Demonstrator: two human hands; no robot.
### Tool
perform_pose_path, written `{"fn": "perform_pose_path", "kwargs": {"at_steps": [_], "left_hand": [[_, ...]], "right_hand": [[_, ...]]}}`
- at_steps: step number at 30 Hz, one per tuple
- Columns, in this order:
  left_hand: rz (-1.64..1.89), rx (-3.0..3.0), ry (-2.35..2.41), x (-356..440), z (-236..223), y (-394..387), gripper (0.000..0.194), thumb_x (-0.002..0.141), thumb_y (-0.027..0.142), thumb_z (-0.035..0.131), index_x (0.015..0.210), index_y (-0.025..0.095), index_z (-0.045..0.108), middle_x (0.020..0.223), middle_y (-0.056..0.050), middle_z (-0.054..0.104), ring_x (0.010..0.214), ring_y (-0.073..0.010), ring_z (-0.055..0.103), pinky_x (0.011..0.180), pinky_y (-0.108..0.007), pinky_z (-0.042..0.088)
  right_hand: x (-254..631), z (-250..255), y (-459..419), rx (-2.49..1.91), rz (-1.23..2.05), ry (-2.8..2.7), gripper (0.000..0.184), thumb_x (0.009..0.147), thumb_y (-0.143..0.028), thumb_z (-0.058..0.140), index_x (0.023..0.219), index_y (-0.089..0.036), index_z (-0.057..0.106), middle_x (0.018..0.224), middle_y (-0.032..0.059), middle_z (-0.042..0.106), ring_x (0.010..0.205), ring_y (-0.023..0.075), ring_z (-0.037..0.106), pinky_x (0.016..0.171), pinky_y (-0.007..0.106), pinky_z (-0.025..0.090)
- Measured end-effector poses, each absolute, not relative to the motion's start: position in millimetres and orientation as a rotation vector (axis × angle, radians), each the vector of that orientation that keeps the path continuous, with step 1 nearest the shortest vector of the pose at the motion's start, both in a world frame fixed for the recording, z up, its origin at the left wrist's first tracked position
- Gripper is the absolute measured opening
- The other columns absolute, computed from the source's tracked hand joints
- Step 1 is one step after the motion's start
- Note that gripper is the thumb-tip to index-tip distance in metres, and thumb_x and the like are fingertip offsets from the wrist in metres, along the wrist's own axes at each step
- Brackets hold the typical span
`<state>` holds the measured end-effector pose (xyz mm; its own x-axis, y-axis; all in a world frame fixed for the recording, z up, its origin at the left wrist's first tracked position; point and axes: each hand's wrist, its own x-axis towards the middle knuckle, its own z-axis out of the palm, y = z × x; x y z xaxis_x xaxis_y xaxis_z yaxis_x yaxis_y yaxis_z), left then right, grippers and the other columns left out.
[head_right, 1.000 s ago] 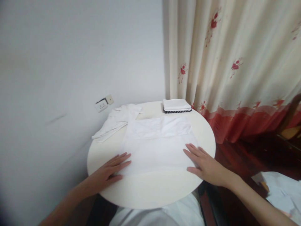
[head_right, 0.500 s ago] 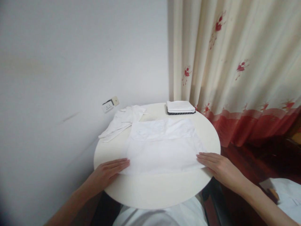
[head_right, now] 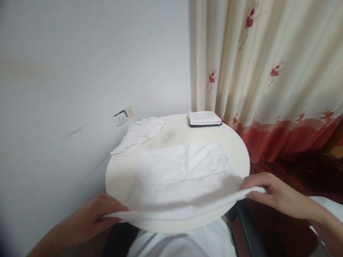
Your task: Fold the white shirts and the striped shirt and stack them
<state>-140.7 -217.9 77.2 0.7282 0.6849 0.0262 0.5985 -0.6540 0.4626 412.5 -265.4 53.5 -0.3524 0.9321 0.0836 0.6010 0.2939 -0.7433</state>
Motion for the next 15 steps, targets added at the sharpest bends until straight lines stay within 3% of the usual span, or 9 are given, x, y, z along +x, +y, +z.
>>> {"fn": "perform_pose_path", "kwargs": {"at_steps": [6, 11, 15], "left_hand": [[0.325, 2.235, 1.161, -147.2, 114.4, -191.7, 0.035, 0.096, 0.047, 0.053, 0.087, 0.023, 0.076, 0.072, 0.0, 0.072, 0.064, -0.0154, 0.063, 0.059, -0.019, 0.048], [0.553, 2.219, 1.377, -133.3, 136.6, -136.7, 0.041, 0.086, 0.057, 0.059, 0.087, 0.02, 0.076, 0.089, -0.003, 0.076, 0.082, -0.0226, 0.066, 0.074, -0.026, 0.053], [0.67, 2.135, 1.431, -114.3, 114.3, -80.7, 0.046, 0.08, 0.058, 0.06, 0.092, 0.017, 0.075, 0.1, -0.006, 0.076, 0.095, -0.0272, 0.067, 0.087, -0.032, 0.052]], "right_hand": [[403.2, 81.8, -237.1, -1.464, 0.723, -1.659, 0.042, 0.069, -0.064, 0.078, 0.08, -0.023, 0.078, 0.08, 0.0098, 0.074, 0.069, 0.0251, 0.068, 0.06, 0.034, 0.057], [384.6, 93.2, -174.2, -1.461, 0.556, -1.44, 0.044, 0.067, -0.057, 0.079, 0.087, -0.018, 0.076, 0.088, 0.0075, 0.074, 0.075, 0.0207, 0.064, 0.065, 0.029, 0.052], [372.8, 67.4, -113.6, -1.535, 0.576, -1.416, 0.038, 0.068, -0.047, 0.076, 0.091, -0.017, 0.077, 0.083, 0.0046, 0.074, 0.069, 0.0188, 0.063, 0.06, 0.027, 0.048]]}}
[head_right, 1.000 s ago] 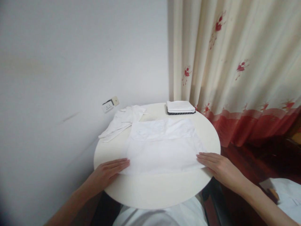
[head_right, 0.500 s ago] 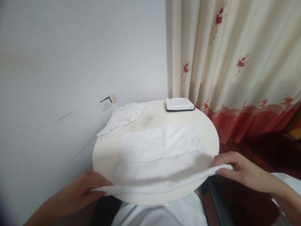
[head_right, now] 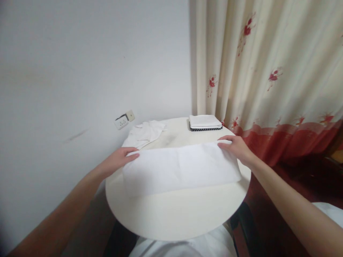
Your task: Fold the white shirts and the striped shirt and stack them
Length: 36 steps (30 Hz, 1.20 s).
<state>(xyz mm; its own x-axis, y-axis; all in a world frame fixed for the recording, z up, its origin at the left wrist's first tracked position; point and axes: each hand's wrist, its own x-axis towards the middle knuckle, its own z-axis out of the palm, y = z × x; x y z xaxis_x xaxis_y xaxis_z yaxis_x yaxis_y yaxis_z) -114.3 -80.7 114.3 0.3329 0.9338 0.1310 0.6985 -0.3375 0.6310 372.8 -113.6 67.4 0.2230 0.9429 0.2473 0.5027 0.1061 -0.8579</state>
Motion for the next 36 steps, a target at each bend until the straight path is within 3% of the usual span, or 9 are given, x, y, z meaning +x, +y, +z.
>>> {"fn": "perform_pose_path", "kwargs": {"at_steps": [5, 12, 18, 21, 24, 27, 32, 36], "left_hand": [[0.545, 2.052, 1.57, -100.4, 59.2, -25.6, 0.039, 0.07, 0.049, 0.063, 0.087, 0.016, 0.076, 0.096, -0.008, 0.078, 0.096, -0.0298, 0.069, 0.086, -0.033, 0.052], [0.552, 2.123, 1.562, -109.1, 44.9, -18.3, 0.038, 0.079, 0.047, 0.054, 0.089, 0.018, 0.076, 0.099, -0.005, 0.078, 0.095, -0.0276, 0.07, 0.083, -0.03, 0.051], [0.43, 2.248, 1.642, -109.2, 28.7, -7.7, 0.03, 0.082, 0.038, 0.054, 0.089, 0.017, 0.074, 0.101, -0.009, 0.076, 0.102, -0.0277, 0.068, 0.091, -0.032, 0.049], [0.372, 2.329, 1.75, -105.9, 24.1, -9.0, 0.03, 0.087, 0.033, 0.053, 0.102, 0.016, 0.071, 0.111, -0.012, 0.073, 0.109, -0.0272, 0.065, 0.099, -0.035, 0.047], [0.431, 2.508, 1.883, -86.7, 32.7, -26.5, 0.039, 0.092, 0.03, 0.053, 0.126, 0.012, 0.062, 0.127, -0.017, 0.065, 0.116, -0.0295, 0.061, 0.104, -0.041, 0.044], [0.603, 2.764, 1.672, -42.1, 41.6, -59.7, 0.044, 0.098, 0.028, 0.044, 0.139, 0.013, 0.053, 0.141, -0.016, 0.056, 0.131, -0.0276, 0.051, 0.114, -0.041, 0.037], [0.458, 2.911, 1.166, 38.9, 20.7, -110.9, 0.049, 0.103, 0.025, 0.029, 0.149, 0.013, 0.042, 0.151, -0.013, 0.049, 0.14, -0.0234, 0.044, 0.118, -0.042, 0.033], [0.354, 2.921, 1.189, 55.0, -6.6, -117.0, 0.052, 0.103, 0.026, 0.027, 0.152, 0.01, 0.038, 0.157, -0.015, 0.04, 0.148, -0.0267, 0.034, 0.121, -0.048, 0.026]], "right_hand": [[360.9, 24.8, -68.6, -1.701, 0.618, -1.442, 0.025, 0.062, -0.034, 0.072, 0.076, -0.015, 0.077, 0.066, 0.0027, 0.07, 0.064, 0.0197, 0.062, 0.061, 0.028, 0.047], [368.8, 20.9, -61.2, -1.686, 0.444, -1.51, 0.027, 0.068, -0.039, 0.068, 0.082, -0.018, 0.078, 0.08, 0.004, 0.076, 0.082, 0.0238, 0.068, 0.08, 0.03, 0.048], [368.7, -3.2, -45.1, -1.724, 0.34, -1.61, 0.023, 0.072, -0.034, 0.066, 0.083, -0.016, 0.076, 0.088, 0.0076, 0.077, 0.089, 0.0257, 0.07, 0.087, 0.031, 0.048], [367.3, -9.8, -44.3, -1.785, 0.243, -1.666, 0.024, 0.078, -0.032, 0.065, 0.093, -0.016, 0.075, 0.098, 0.0094, 0.077, 0.096, 0.0254, 0.069, 0.091, 0.031, 0.047], [356.7, 4.8, -55.1, -1.902, 0.001, -1.744, 0.037, 0.085, -0.031, 0.063, 0.116, -0.012, 0.07, 0.113, 0.0158, 0.071, 0.104, 0.0291, 0.065, 0.094, 0.036, 0.046], [322.1, 26.2, -77.9, -1.862, -0.237, -1.866, 0.041, 0.094, -0.03, 0.052, 0.128, -0.01, 0.064, 0.126, 0.0202, 0.063, 0.115, 0.0326, 0.057, 0.099, 0.042, 0.044], [237.1, 17.1, -126.3, -1.556, -0.065, -2.207, 0.042, 0.097, -0.021, 0.039, 0.133, -0.012, 0.06, 0.131, 0.0153, 0.062, 0.12, 0.0252, 0.056, 0.104, 0.036, 0.042], [213.0, -8.9, -140.5, -1.631, -0.058, -2.282, 0.053, 0.1, -0.022, 0.031, 0.148, -0.003, 0.045, 0.153, 0.0187, 0.046, 0.142, 0.0295, 0.039, 0.117, 0.045, 0.029]]}}
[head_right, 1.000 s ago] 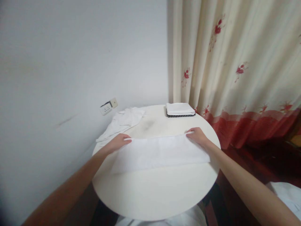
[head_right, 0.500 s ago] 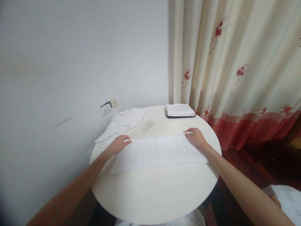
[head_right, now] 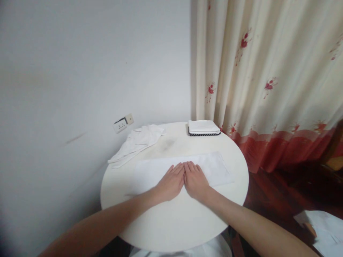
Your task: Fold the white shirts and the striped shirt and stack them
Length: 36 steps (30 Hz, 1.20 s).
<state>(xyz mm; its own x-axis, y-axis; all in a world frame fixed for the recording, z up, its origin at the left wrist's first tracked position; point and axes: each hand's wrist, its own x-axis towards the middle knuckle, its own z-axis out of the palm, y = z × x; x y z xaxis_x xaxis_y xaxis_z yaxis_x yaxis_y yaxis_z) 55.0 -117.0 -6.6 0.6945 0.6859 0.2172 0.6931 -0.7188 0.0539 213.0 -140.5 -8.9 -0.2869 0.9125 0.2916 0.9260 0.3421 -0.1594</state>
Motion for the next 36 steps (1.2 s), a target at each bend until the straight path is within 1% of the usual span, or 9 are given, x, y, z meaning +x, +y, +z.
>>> {"fn": "perform_pose_path", "kwargs": {"at_steps": [4, 10, 16, 19, 23, 26, 28, 31, 36], "left_hand": [[-0.374, -2.806, -1.25, 49.4, -13.8, -111.3, 0.055, 0.105, 0.032, 0.022, 0.155, 0.014, 0.033, 0.162, -0.01, 0.033, 0.15, -0.0245, 0.028, 0.123, -0.05, 0.022], [-0.273, -2.795, -1.353, 30.6, -9.2, -101.0, 0.058, 0.105, 0.046, 0.025, 0.156, 0.018, 0.034, 0.164, -0.008, 0.027, 0.151, -0.0277, 0.026, 0.122, -0.055, 0.022], [-0.185, -2.677, -1.568, -49.6, -10.1, -76.5, 0.053, 0.104, 0.034, 0.027, 0.154, 0.021, 0.038, 0.163, -0.009, 0.03, 0.151, -0.0275, 0.025, 0.12, -0.055, 0.023], [-0.204, -2.647, -1.693, -89.5, -10.6, -62.1, 0.055, 0.103, 0.036, 0.029, 0.155, 0.019, 0.035, 0.163, -0.012, 0.027, 0.152, -0.0298, 0.023, 0.119, -0.059, 0.023], [-0.342, -2.64, -1.787, -114.0, 0.3, -37.5, 0.056, 0.101, 0.033, 0.03, 0.15, 0.009, 0.042, 0.156, -0.017, 0.041, 0.146, -0.027, 0.037, 0.12, -0.047, 0.029], [-0.461, -2.571, -1.809, -102.0, 18.3, -24.4, 0.05, 0.098, 0.025, 0.031, 0.137, 0.003, 0.055, 0.142, -0.02, 0.057, 0.134, -0.0263, 0.053, 0.117, -0.04, 0.035], [-0.507, -2.56, -1.749, -77.2, 27.8, -25.0, 0.048, 0.096, 0.019, 0.032, 0.134, 0.005, 0.058, 0.139, -0.019, 0.06, 0.131, -0.0256, 0.055, 0.116, -0.039, 0.036], [-0.499, -2.709, -1.492, -22.8, 28.0, -38.2, 0.047, 0.097, 0.019, 0.034, 0.139, 0.011, 0.054, 0.142, -0.015, 0.058, 0.131, -0.0237, 0.054, 0.116, -0.04, 0.036], [-0.352, -2.846, -1.344, 43.8, 1.7, -57.8, 0.052, 0.102, 0.032, 0.032, 0.15, 0.012, 0.039, 0.155, -0.016, 0.044, 0.144, -0.0304, 0.038, 0.117, -0.055, 0.029]], "right_hand": [[224.8, -12.4, -132.2, -1.703, 0.027, -2.336, 0.061, 0.103, -0.038, 0.027, 0.153, -0.005, 0.038, 0.161, 0.0179, 0.032, 0.15, 0.031, 0.026, 0.12, 0.052, 0.021], [269.1, -10.7, -111.4, -1.84, 0.086, -2.317, 0.075, 0.102, -0.06, 0.018, 0.157, -0.011, 0.032, 0.164, 0.0147, 0.023, 0.153, 0.0285, 0.019, 0.122, 0.052, 0.016], [353.2, -23.7, -88.9, -2.102, -0.005, -2.107, 0.066, 0.103, -0.052, 0.025, 0.156, -0.014, 0.032, 0.164, 0.016, 0.026, 0.152, 0.0313, 0.022, 0.117, 0.061, 0.021], [386.2, -28.6, -82.1, -2.114, -0.043, -1.949, 0.054, 0.103, -0.043, 0.034, 0.146, -0.013, 0.047, 0.157, 0.0219, 0.038, 0.147, 0.0356, 0.032, 0.112, 0.066, 0.028], [398.5, -23.4, -73.8, -2.049, -0.155, -1.77, 0.043, 0.103, -0.028, 0.032, 0.128, -0.009, 0.061, 0.147, 0.028, 0.048, 0.14, 0.0382, 0.041, 0.104, 0.064, 0.038], [376.6, -11.5, -66.6, -1.991, -0.199, -1.788, 0.043, 0.102, -0.025, 0.032, 0.132, -0.011, 0.059, 0.15, 0.0236, 0.047, 0.143, 0.0348, 0.039, 0.108, 0.061, 0.037], [347.1, -1.2, -62.1, -1.938, -0.174, -1.874, 0.043, 0.102, -0.025, 0.033, 0.135, -0.013, 0.058, 0.153, 0.0209, 0.044, 0.145, 0.0342, 0.037, 0.11, 0.061, 0.035], [290.1, 12.0, -58.5, -1.855, -0.086, -2.034, 0.044, 0.101, -0.024, 0.034, 0.139, -0.014, 0.055, 0.157, 0.0181, 0.04, 0.147, 0.0318, 0.033, 0.114, 0.06, 0.031], [217.2, 8.7, -62.5, -1.763, 0.036, -2.2, 0.048, 0.101, -0.022, 0.035, 0.146, -0.013, 0.046, 0.159, 0.0171, 0.038, 0.149, 0.0278, 0.029, 0.116, 0.053, 0.027]]}}
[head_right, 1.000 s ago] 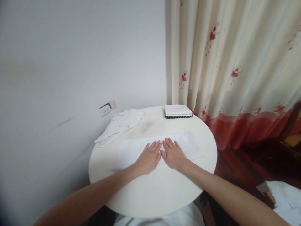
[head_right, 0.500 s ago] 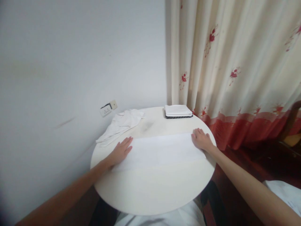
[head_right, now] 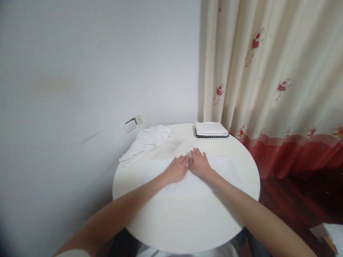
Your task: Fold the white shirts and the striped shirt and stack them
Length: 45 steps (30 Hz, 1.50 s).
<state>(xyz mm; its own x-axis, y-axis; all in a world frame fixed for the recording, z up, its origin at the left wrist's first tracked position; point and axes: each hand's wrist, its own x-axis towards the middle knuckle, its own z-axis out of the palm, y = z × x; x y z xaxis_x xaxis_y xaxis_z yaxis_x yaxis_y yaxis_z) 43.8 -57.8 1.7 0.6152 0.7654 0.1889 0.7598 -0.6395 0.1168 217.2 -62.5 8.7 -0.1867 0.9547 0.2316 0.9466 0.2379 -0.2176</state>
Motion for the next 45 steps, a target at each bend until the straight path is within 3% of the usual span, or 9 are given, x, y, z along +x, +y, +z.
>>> {"fn": "perform_pose_path", "kwargs": {"at_steps": [4, 8, 15, 21, 25, 29, 37, 42, 45], "left_hand": [[0.363, 2.732, 1.359, 44.1, -7.3, -55.3, 0.054, 0.102, 0.032, 0.033, 0.153, 0.012, 0.034, 0.156, -0.015, 0.041, 0.145, -0.0273, 0.037, 0.119, -0.05, 0.027], [0.363, 2.698, 1.384, 28.0, 4.1, -42.9, 0.048, 0.1, 0.028, 0.039, 0.146, 0.016, 0.045, 0.147, -0.015, 0.052, 0.136, -0.0255, 0.048, 0.117, -0.047, 0.031], [0.358, 2.539, 1.379, -42.5, 26.7, -7.4, 0.032, 0.089, 0.033, 0.051, 0.107, 0.015, 0.07, 0.116, -0.014, 0.069, 0.11, -0.027, 0.064, 0.102, -0.037, 0.045], [0.344, 2.293, 1.656, -114.9, 32.4, 10.8, 0.028, 0.08, 0.042, 0.05, 0.08, 0.019, 0.065, 0.091, -0.011, 0.073, 0.087, -0.028, 0.066, 0.083, -0.037, 0.049], [0.444, 2.171, 1.59, -129.2, 29.9, 7.0, 0.033, 0.077, 0.052, 0.052, 0.079, 0.021, 0.063, 0.085, -0.007, 0.072, 0.086, -0.0269, 0.066, 0.079, -0.034, 0.048], [0.499, 2.239, 1.549, -129.1, 29.2, 2.0, 0.033, 0.076, 0.052, 0.053, 0.078, 0.02, 0.064, 0.084, -0.007, 0.069, 0.086, -0.0257, 0.064, 0.081, -0.034, 0.048], [0.701, 2.255, 1.464, -121.5, 28.4, -10.1, 0.033, 0.086, 0.052, 0.05, 0.09, 0.02, 0.059, 0.089, -0.004, 0.068, 0.091, -0.0233, 0.063, 0.088, -0.033, 0.048], [0.719, 2.13, 1.474, -117.5, 23.6, -14.4, 0.038, 0.082, 0.052, 0.054, 0.096, 0.018, 0.064, 0.102, -0.008, 0.073, 0.1, -0.0271, 0.065, 0.095, -0.036, 0.047], [0.758, 2.094, 1.49, -116.6, 23.3, -15.1, 0.04, 0.08, 0.054, 0.054, 0.089, 0.017, 0.066, 0.097, -0.009, 0.074, 0.095, -0.0275, 0.067, 0.089, -0.035, 0.049]], "right_hand": [[205.7, -2.6, -65.5, -1.735, 0.075, -2.243, 0.046, 0.1, -0.021, 0.033, 0.142, -0.012, 0.05, 0.153, 0.0171, 0.046, 0.143, 0.0279, 0.038, 0.114, 0.05, 0.03], [216.6, 2.2, -62.8, -1.771, 0.033, -2.18, 0.039, 0.098, -0.022, 0.039, 0.129, -0.016, 0.062, 0.134, 0.015, 0.062, 0.126, 0.0261, 0.054, 0.108, 0.044, 0.035], [294.2, 16.8, -55.3, -2.087, 0.084, -2.005, 0.037, 0.093, -0.028, 0.05, 0.125, -0.019, 0.067, 0.129, 0.0179, 0.063, 0.118, 0.0332, 0.057, 0.1, 0.051, 0.039], [370.7, 5.9, -57.1, -2.17, 0.051, -1.73, 0.028, 0.092, -0.03, 0.053, 0.103, -0.018, 0.075, 0.111, 0.0152, 0.072, 0.105, 0.0311, 0.064, 0.088, 0.043, 0.046], [380.9, -7.2, -54.3, -2.103, 0.062, -1.73, 0.028, 0.09, -0.038, 0.057, 0.096, -0.016, 0.073, 0.103, 0.0149, 0.073, 0.095, 0.0267, 0.066, 0.082, 0.035, 0.046], [378.5, -13.6, -52.7, -1.976, 0.049, -1.708, 0.025, 0.09, -0.034, 0.055, 0.089, -0.014, 0.069, 0.093, 0.014, 0.072, 0.084, 0.0226, 0.064, 0.079, 0.031, 0.045], [373.3, -15.5, -59.3, -1.825, -0.033, -1.545, 0.023, 0.087, -0.038, 0.048, 0.084, -0.02, 0.061, 0.081, 0.0083, 0.068, 0.074, 0.0217, 0.058, 0.071, 0.031, 0.042], [374.4, -18.1, -56.1, -1.785, 0.024, -1.481, 0.022, 0.08, -0.04, 0.048, 0.077, -0.021, 0.058, 0.076, 0.0074, 0.067, 0.073, 0.0219, 0.057, 0.07, 0.031, 0.042], [377.1, -18.7, -53.5, -1.758, 0.044, -1.426, 0.024, 0.077, -0.042, 0.049, 0.077, -0.02, 0.059, 0.076, 0.0086, 0.067, 0.072, 0.0225, 0.057, 0.071, 0.033, 0.042]]}}
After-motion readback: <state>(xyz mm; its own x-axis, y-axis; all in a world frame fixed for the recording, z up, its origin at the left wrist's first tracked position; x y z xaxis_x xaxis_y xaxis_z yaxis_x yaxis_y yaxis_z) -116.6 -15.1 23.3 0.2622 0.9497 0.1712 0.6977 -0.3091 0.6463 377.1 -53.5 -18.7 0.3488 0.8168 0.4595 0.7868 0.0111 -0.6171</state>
